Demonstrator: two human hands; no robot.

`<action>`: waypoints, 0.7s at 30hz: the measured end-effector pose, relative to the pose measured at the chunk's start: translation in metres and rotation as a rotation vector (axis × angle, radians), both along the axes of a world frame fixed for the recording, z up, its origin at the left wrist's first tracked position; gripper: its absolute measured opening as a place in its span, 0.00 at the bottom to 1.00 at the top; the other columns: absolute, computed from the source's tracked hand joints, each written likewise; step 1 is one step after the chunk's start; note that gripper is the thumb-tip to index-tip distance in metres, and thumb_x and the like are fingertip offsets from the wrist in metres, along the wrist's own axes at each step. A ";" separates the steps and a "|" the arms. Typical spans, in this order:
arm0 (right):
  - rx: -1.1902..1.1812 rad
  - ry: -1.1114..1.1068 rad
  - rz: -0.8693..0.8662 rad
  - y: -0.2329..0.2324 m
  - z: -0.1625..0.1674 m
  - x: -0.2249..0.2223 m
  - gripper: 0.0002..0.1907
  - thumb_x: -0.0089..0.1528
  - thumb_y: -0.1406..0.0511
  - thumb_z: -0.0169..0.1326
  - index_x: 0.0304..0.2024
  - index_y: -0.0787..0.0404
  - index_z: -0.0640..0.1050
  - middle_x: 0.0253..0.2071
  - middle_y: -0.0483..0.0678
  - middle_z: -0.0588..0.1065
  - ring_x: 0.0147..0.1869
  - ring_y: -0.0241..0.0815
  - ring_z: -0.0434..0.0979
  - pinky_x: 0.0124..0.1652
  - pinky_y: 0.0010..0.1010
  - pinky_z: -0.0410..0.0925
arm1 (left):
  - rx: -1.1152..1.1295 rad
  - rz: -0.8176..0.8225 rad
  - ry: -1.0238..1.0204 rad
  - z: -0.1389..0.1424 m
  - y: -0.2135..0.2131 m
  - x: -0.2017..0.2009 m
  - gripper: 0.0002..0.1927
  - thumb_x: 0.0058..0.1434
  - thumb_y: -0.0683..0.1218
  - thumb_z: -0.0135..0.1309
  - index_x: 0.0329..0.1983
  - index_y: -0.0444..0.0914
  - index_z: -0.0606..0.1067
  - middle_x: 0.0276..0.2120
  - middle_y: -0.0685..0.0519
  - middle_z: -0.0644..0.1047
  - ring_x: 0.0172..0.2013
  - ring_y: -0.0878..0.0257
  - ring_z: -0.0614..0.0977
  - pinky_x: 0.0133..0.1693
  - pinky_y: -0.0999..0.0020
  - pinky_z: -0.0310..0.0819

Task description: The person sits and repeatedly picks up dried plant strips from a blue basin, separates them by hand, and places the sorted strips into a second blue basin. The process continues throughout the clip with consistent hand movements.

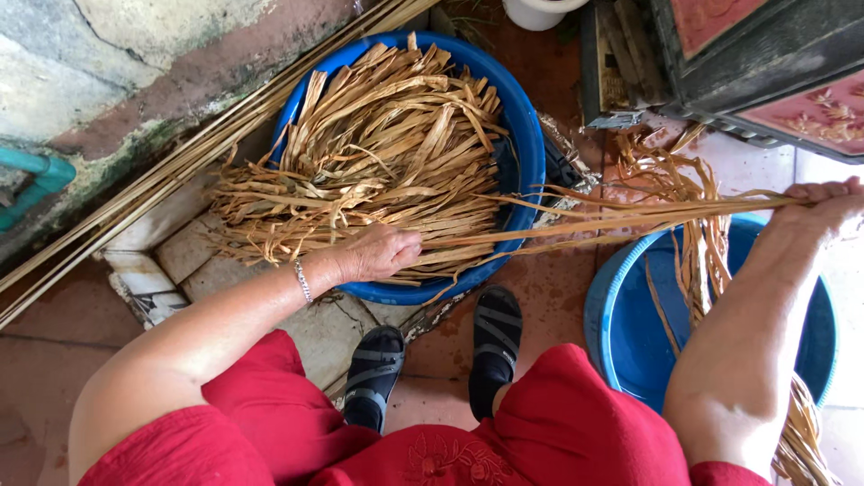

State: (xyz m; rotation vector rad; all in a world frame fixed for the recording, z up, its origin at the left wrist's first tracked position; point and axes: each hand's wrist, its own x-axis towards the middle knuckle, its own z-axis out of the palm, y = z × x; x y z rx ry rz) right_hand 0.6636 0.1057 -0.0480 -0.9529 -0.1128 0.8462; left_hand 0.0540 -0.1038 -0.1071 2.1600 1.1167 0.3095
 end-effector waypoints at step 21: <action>-0.244 -0.420 0.707 -0.066 0.023 -0.246 0.13 0.67 0.58 0.64 0.40 0.52 0.71 0.22 0.35 0.65 0.21 0.29 0.60 0.21 0.24 0.59 | -0.749 0.760 0.061 -0.108 0.097 0.031 0.18 0.70 0.42 0.33 0.39 0.56 0.73 0.25 0.52 0.77 0.17 0.69 0.61 0.19 0.74 0.58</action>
